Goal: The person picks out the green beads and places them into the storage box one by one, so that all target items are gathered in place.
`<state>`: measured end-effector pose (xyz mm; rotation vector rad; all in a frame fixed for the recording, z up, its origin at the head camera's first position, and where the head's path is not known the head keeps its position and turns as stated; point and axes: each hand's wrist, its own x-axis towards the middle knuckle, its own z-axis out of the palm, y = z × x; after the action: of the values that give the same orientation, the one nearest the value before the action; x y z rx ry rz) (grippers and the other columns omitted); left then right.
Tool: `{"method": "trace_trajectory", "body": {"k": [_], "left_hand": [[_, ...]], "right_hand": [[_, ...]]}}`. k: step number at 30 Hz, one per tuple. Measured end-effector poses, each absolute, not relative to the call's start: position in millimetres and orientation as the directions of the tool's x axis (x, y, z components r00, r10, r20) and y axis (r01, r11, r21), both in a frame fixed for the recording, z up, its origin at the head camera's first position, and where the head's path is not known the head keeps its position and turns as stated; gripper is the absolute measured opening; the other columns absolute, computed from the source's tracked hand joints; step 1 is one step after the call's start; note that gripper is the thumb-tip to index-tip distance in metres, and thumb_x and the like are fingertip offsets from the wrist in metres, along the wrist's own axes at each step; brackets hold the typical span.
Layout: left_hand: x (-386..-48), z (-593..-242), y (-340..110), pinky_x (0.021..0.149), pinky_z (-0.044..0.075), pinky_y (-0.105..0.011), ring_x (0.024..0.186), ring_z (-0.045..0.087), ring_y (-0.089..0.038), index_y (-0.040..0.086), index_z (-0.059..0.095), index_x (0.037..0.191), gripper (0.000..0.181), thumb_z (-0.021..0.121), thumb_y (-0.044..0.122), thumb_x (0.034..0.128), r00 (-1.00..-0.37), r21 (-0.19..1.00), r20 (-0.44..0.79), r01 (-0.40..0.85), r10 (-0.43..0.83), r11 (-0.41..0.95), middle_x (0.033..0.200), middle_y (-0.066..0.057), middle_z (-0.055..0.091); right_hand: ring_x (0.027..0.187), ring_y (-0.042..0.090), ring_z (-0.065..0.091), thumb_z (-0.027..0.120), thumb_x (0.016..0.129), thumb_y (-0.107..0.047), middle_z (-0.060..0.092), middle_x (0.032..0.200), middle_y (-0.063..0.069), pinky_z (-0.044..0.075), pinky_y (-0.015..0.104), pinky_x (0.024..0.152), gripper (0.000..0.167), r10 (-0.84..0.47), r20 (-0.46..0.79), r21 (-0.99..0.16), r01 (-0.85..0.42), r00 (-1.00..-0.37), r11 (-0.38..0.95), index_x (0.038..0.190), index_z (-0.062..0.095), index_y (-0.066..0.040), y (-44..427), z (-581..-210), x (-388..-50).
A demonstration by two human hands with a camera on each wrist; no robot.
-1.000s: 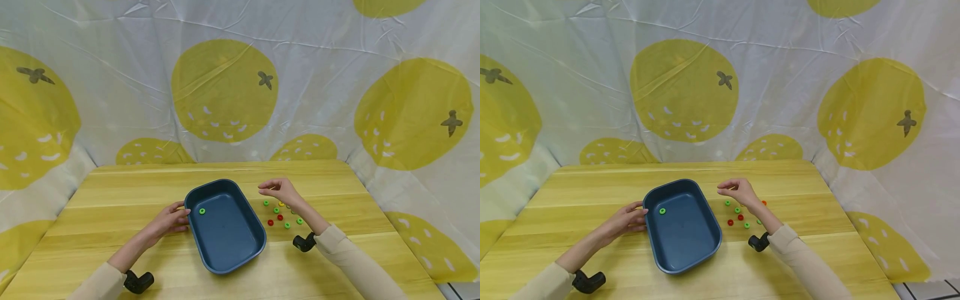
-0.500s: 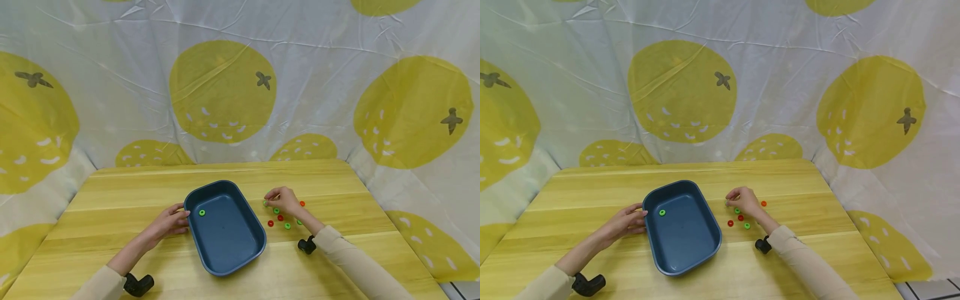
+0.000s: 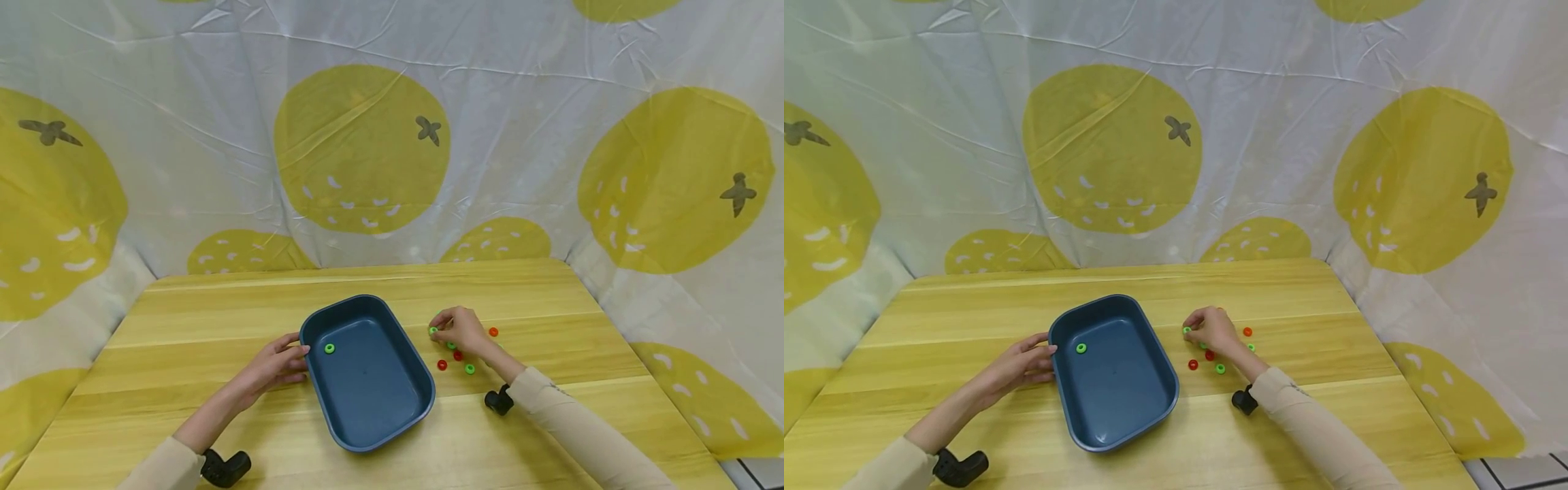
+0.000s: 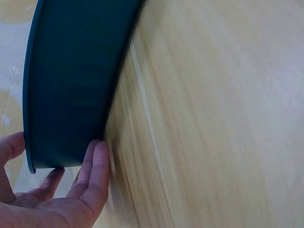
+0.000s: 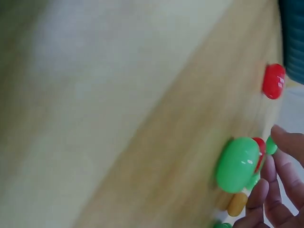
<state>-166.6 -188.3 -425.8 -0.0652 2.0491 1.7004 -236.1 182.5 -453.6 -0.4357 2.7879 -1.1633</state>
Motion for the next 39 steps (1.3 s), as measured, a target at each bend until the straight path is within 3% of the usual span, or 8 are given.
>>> {"method": "trace_trajectory", "body": {"k": [13,18,21,30,39], "left_hand": [[-166.1,-426.3,-188.6,0.088,0.055,-0.036,0.097,0.065,-0.017,-0.002,0.021,0.145,0.068,0.053,0.032,0.095,-0.883,0.919,-0.381,-0.328,0.273,0.221,0.112,-0.012,0.066],[-165.9,-425.9,-188.5,0.088,0.055,-0.036,0.097,0.065,-0.016,-0.002,0.021,0.145,0.067,0.052,0.032,0.0954,-0.885,0.92,-0.377,-0.323,0.274,0.221,0.113,-0.013,0.066],[-166.3,-426.2,-188.3,0.088,0.055,-0.036,0.097,0.066,-0.017,-0.001,0.023,0.144,0.067,0.053,0.032,0.095,-0.888,0.918,-0.38,-0.329,0.26,0.22,0.112,-0.012,0.066],[-165.6,-426.8,-188.9,0.088,0.055,-0.037,0.098,0.066,-0.016,-0.002,0.023,0.144,0.066,0.053,0.031,0.095,-0.891,0.921,-0.374,-0.323,0.257,0.219,0.115,-0.016,0.064],[-164.1,-427.6,-186.2,0.087,0.055,-0.037,0.097,0.065,-0.017,-0.003,0.022,0.145,0.065,0.051,0.03,0.0962,-0.893,0.923,-0.367,-0.316,0.259,0.219,0.124,-0.024,0.057]], "right_hand": [[0.073,0.014,0.062,0.074,0.08,-0.013,0.071,0.083,0.009,0.05,0.02,0.063,0.015,-0.288,0.087,-0.776,-0.246,-0.954,0.581,0.093,0.073,-0.006,189.3,-435.6,-236.9],[0.076,0.015,0.064,0.073,0.081,-0.017,0.071,0.085,0.009,0.052,0.026,0.063,0.017,-0.31,0.085,-0.799,-0.251,-0.947,0.547,0.096,0.072,-0.009,177.5,-414.0,-237.6],[0.077,0.016,0.063,0.073,0.081,-0.02,0.07,0.085,0.007,0.051,0.029,0.059,0.018,-0.328,0.083,-0.813,-0.255,-0.941,0.523,0.097,0.072,-0.012,164.4,-399.4,-239.0],[0.081,0.014,0.064,0.073,0.081,-0.021,0.071,0.09,0.007,0.053,0.025,0.068,0.021,-0.483,0.148,-0.813,-0.384,-0.863,0.437,0.1,0.071,-0.012,105.0,-363.1,-240.8],[0.079,0.014,0.066,0.074,0.08,-0.017,0.072,0.092,0.01,0.053,0.018,0.07,0.022,-0.569,0.146,-0.8,-0.435,-0.809,0.413,0.1,0.072,-0.007,56.4,-369.5,-243.6]]}}
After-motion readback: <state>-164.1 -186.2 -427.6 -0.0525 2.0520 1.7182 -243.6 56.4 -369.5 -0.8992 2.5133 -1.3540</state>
